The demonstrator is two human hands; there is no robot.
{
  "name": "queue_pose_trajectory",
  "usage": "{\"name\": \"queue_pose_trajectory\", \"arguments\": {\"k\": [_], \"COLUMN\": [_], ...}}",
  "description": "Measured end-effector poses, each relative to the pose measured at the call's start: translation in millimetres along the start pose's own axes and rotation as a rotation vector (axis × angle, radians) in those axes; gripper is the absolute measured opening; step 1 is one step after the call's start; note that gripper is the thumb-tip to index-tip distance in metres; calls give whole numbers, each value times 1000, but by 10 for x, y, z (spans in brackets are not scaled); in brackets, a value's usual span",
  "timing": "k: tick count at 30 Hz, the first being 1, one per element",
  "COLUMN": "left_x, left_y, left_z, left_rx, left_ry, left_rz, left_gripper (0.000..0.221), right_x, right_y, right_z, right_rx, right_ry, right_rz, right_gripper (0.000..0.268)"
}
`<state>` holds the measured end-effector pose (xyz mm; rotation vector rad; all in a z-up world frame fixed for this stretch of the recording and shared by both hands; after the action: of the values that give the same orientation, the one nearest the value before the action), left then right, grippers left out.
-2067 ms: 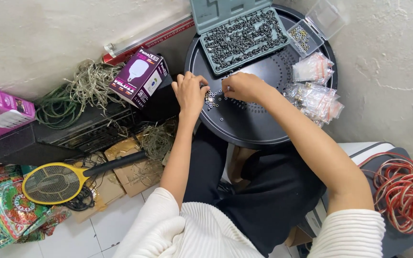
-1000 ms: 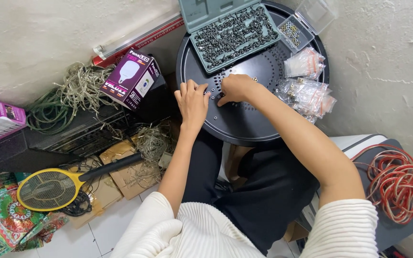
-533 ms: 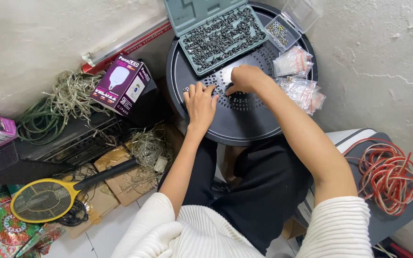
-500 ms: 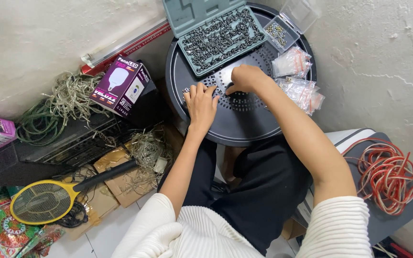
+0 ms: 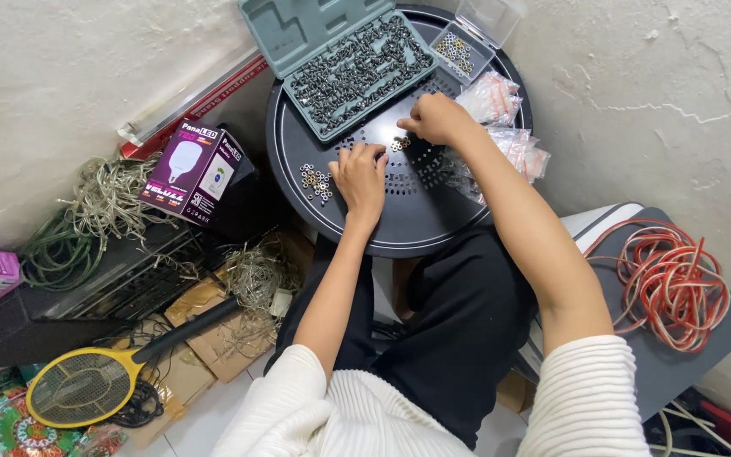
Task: Sorting small metal electronic or mechanical components from a tray into an organizer case and small plastic bags.
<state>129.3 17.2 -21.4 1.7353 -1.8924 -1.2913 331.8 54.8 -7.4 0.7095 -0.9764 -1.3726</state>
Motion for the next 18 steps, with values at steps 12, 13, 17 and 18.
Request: {"name": "queue_pose_trajectory", "arguments": {"k": [12, 13, 17, 18], "left_x": [-47, -57, -88, -84], "left_y": [90, 56, -80, -110], "left_z": [82, 109, 171, 179], "left_rx": [7, 7, 5, 3], "left_ry": [-33, -34, -46, -50], "left_rz": [34, 31, 51, 50], "left_gripper": [16, 16, 20, 20], "right_x": [48, 41, 38, 47], "right_y": [1, 0, 18, 19], "right_z": [-111, -121, -133, -131], "right_rx": [-21, -19, -31, -28], "right_ry": [-55, -53, -65, -71], "right_rz": [7, 5, 4, 5], "right_gripper": [39, 39, 37, 36]}}
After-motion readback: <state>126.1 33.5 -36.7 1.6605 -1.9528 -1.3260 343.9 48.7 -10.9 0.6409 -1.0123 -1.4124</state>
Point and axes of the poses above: each hand's wrist, its own x-axis away from the middle knuckle, its own y-axis out of the back of the hand, z = x × y, the point moved 4 cm from there along -x, towards the middle knuckle, and after that the axes turned 3 degrees about -z, right-handed, at the moved point
